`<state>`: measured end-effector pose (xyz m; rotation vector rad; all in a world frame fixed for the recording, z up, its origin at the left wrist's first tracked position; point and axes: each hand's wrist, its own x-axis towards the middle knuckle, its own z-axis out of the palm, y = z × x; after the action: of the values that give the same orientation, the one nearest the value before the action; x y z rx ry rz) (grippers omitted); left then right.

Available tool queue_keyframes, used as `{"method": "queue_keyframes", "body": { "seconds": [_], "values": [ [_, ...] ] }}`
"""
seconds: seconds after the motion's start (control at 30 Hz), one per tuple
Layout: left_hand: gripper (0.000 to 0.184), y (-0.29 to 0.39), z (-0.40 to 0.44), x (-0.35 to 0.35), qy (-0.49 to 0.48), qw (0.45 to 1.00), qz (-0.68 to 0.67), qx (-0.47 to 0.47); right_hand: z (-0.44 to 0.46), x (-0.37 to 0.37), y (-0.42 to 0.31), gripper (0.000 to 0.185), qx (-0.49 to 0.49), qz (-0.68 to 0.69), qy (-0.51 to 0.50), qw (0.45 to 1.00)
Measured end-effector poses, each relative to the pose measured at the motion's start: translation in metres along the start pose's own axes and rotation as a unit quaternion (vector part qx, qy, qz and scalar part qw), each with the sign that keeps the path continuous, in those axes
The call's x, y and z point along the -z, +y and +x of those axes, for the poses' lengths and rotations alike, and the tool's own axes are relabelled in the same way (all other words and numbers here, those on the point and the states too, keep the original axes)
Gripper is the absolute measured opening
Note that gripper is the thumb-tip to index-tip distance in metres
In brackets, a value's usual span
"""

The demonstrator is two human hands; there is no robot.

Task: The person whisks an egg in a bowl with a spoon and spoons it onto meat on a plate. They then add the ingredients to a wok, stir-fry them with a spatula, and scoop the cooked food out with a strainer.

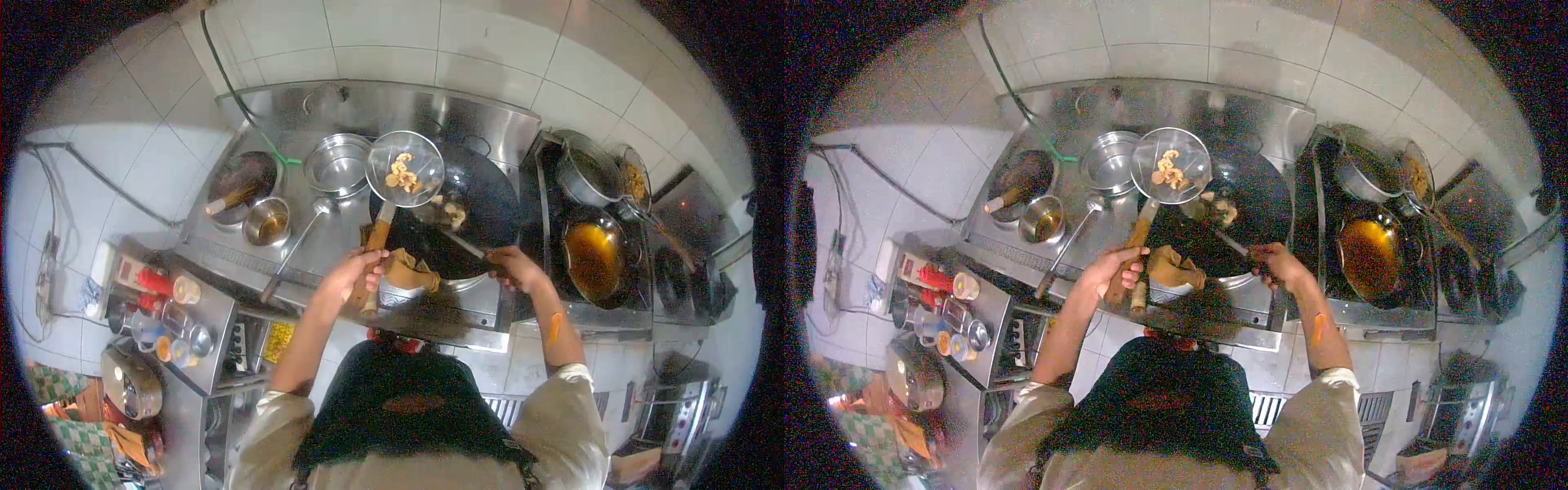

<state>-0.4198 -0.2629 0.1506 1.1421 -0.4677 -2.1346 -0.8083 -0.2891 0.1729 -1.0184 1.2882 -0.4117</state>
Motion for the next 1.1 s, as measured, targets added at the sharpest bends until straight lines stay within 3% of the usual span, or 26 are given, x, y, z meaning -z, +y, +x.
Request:
{"method": "queue_keyframes", "body": {
  "seconds": [0.13, 0.2, 0.27, 0.3, 0.53, 0.67, 0.83, 0.93, 1.1],
  "values": [
    [0.025, 0.003, 0.005, 0.000, -0.007, 1.000, 0.005, 0.000, -0.017, -0.009, -0.003, 0.023, 0.005, 0.024, 0.003, 1.000],
    [0.025, 0.003, 0.005, 0.006, -0.014, 1.000, -0.007, -0.008, -0.017, -0.008, 0.008, 0.021, -0.020, 0.143, 0.003, 0.989],
    [0.024, 0.004, 0.004, 0.007, -0.048, 0.999, 0.015, -0.015, -0.008, -0.012, 0.025, 0.020, -0.043, 0.143, 0.023, 0.989],
    [0.022, 0.005, -0.004, 0.003, -0.049, 0.999, -0.007, -0.018, -0.012, -0.022, 0.027, 0.021, -0.007, 0.082, 0.058, 0.995],
    [0.025, 0.003, -0.037, 0.057, -0.084, 0.994, -0.067, -0.031, -0.068, -0.018, 0.045, 0.038, -0.008, 0.118, 0.131, 0.984],
    [0.027, 0.007, -0.081, 0.108, 0.049, 0.992, -0.082, -0.080, -0.091, -0.023, 0.045, 0.039, 0.011, 0.122, 0.104, 0.987],
    [0.026, 0.008, -0.103, 0.206, 0.201, 0.962, -0.084, -0.163, -0.105, -0.039, 0.050, 0.041, 0.012, 0.087, 0.155, 0.984],
    [0.018, -0.003, -0.077, 0.301, 0.164, 0.969, -0.095, -0.160, -0.103, -0.046, 0.052, 0.048, 0.022, 0.070, 0.163, 0.984],
    [0.023, -0.011, -0.059, 0.342, 0.166, 0.963, -0.118, -0.176, -0.104, -0.066, 0.038, 0.047, 0.038, 0.079, 0.168, 0.982]
  ]
}}
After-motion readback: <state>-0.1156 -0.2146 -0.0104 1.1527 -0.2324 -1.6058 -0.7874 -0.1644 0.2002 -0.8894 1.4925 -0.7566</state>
